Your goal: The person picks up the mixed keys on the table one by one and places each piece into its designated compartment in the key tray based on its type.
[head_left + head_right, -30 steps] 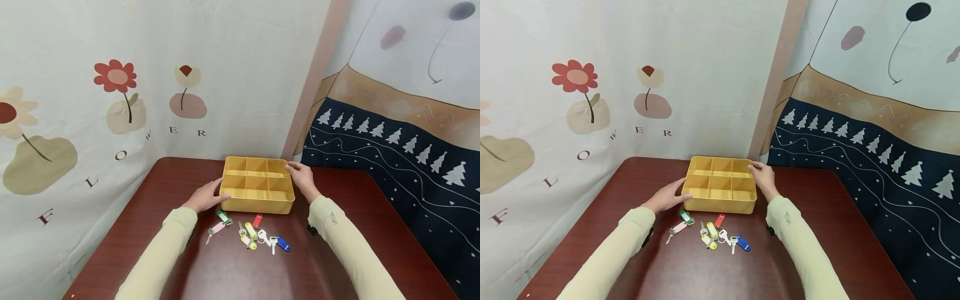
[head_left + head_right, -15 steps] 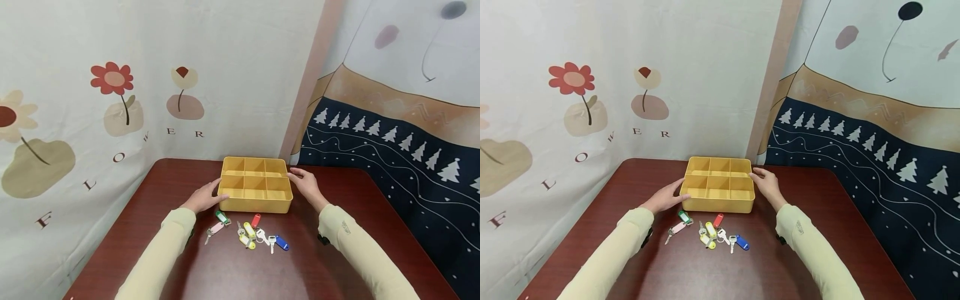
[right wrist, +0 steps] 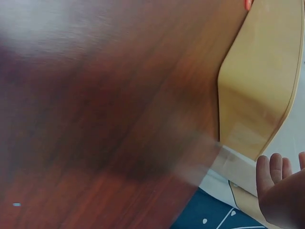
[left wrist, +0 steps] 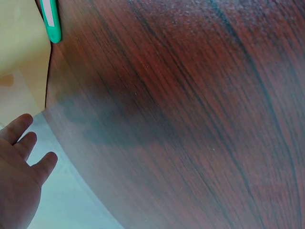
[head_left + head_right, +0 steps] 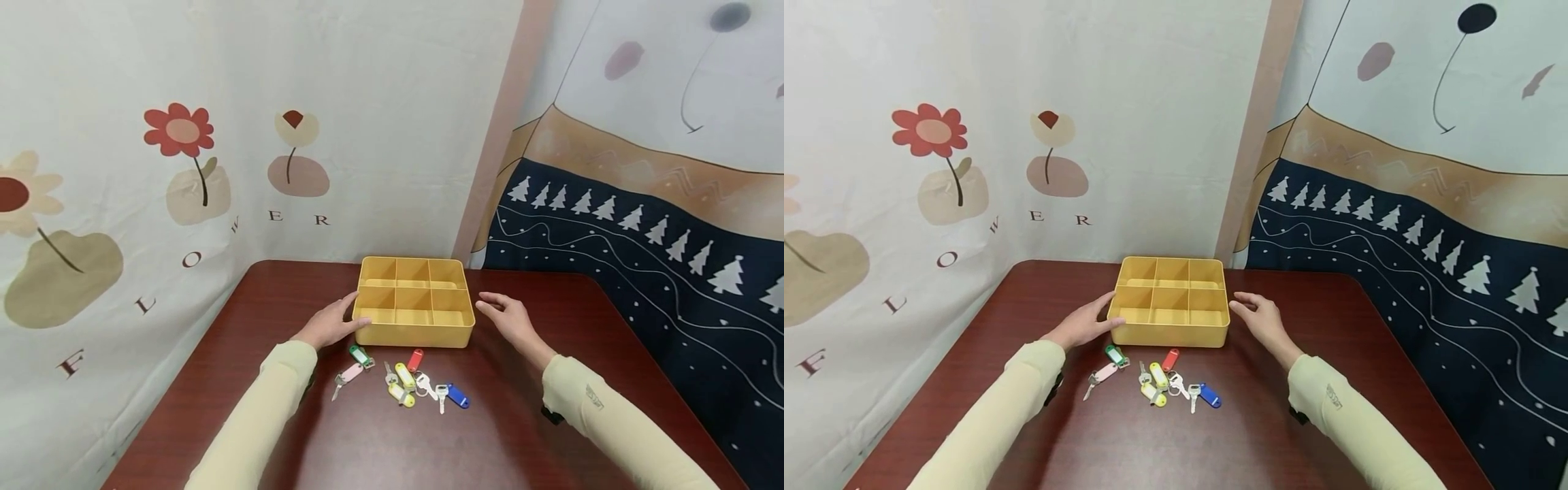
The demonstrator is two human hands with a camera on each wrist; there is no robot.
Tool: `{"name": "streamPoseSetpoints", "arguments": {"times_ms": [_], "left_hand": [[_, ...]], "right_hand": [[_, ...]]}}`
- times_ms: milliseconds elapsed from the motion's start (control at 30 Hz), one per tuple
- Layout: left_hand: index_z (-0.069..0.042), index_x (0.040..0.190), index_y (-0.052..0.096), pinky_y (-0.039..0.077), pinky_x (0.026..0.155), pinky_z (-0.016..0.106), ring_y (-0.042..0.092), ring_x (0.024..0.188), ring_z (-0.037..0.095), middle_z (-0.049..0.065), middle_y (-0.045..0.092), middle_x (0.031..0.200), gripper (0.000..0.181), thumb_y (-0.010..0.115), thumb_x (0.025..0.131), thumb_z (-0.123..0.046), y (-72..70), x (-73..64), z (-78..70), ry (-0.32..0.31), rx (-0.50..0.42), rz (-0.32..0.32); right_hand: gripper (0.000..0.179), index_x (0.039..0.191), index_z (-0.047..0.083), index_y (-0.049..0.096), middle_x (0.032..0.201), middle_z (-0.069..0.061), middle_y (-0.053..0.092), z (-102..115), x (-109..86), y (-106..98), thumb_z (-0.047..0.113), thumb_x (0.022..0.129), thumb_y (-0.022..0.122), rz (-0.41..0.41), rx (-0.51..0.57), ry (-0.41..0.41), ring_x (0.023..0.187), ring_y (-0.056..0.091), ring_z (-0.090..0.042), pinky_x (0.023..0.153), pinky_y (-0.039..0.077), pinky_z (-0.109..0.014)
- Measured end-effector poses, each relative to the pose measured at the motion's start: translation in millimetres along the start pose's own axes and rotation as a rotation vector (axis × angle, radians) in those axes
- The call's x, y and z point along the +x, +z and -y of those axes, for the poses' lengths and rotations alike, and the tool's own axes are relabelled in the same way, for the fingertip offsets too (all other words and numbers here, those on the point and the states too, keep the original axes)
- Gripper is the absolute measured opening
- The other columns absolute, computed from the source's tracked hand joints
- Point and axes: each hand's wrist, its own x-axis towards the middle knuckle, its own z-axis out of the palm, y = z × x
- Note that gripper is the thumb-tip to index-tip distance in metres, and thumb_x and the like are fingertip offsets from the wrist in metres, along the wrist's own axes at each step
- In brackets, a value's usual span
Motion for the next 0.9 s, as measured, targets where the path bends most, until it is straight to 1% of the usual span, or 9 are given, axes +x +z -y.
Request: {"name": "streamPoseSetpoints", "arguments": {"times_ms": [133,267,367,500,667,767,900], "left_hand": [[-0.016,0.159,0.024,0.030,0.111,0.057,0.034,0.141,0.040,0.021,0.037,0.154,0.085,0.061,0.094,-0.055,-0.4,-0.4,0.4,0.004,-0.004,-0.005],[-0.017,0.159,0.024,0.030,0.111,0.057,0.035,0.141,0.039,0.021,0.037,0.154,0.085,0.061,0.093,-0.057,-1.2,-0.5,0.7,0.004,0.007,-0.006],[-0.017,0.159,0.024,0.030,0.112,0.056,0.035,0.141,0.039,0.020,0.037,0.154,0.087,0.060,0.092,-0.059,-1.1,-0.8,0.4,0.003,0.007,-0.002],[-0.017,0.159,0.024,0.030,0.112,0.056,0.035,0.141,0.038,0.020,0.037,0.154,0.089,0.059,0.091,-0.062,-0.9,-0.6,-0.4,0.006,0.009,-0.001],[-0.015,0.159,0.024,0.030,0.112,0.056,0.035,0.141,0.039,0.021,0.037,0.154,0.087,0.060,0.093,-0.058,-0.6,-0.4,-0.5,0.004,0.002,-0.002],[-0.015,0.159,0.024,0.029,0.112,0.056,0.034,0.141,0.039,0.021,0.037,0.154,0.085,0.061,0.094,-0.054,-0.6,-0.6,-1.0,0.001,0.003,-0.002],[-0.015,0.159,0.024,0.029,0.112,0.056,0.035,0.141,0.038,0.021,0.037,0.154,0.086,0.061,0.094,-0.056,-1.5,-0.7,-1.7,0.002,0.008,-0.001]], "right_hand": [[0.050,0.137,0.007,0.060,0.137,-0.016,0.058,-3.5,-11.6,-1.7,0.037,0.097,0.066,0.012,0.008,-0.001,0.126,0.053,-0.033,0.100,0.047,-0.049],[0.051,0.136,0.007,0.061,0.135,-0.015,0.059,-6.2,-21.8,-1.0,0.038,0.096,0.066,0.026,0.012,-0.005,0.122,0.056,-0.032,0.097,0.049,-0.048],[0.050,0.133,0.006,0.063,0.133,-0.015,0.061,-8.8,-29.3,0.5,0.038,0.096,0.067,0.024,0.006,-0.023,0.120,0.057,-0.031,0.095,0.050,-0.047],[0.044,0.128,0.005,0.066,0.127,-0.015,0.065,-12.4,-37.2,3.1,0.034,0.096,0.068,0.008,-0.004,-0.054,0.117,0.059,-0.029,0.092,0.051,-0.042],[0.037,0.122,0.004,0.070,0.121,-0.014,0.068,-17.2,-44.4,9.1,0.028,0.095,0.070,0.007,0.011,-0.089,0.113,0.061,-0.027,0.089,0.051,-0.037],[0.035,0.120,0.003,0.071,0.118,-0.012,0.070,-19.3,-48.9,14.6,0.027,0.094,0.071,0.023,0.013,-0.099,0.111,0.062,-0.026,0.088,0.051,-0.035],[0.032,0.117,0.004,0.073,0.113,-0.009,0.071,-21.7,-54.8,22.8,0.025,0.092,0.073,0.051,0.009,-0.109,0.105,0.063,-0.022,0.085,0.051,-0.031]]}}
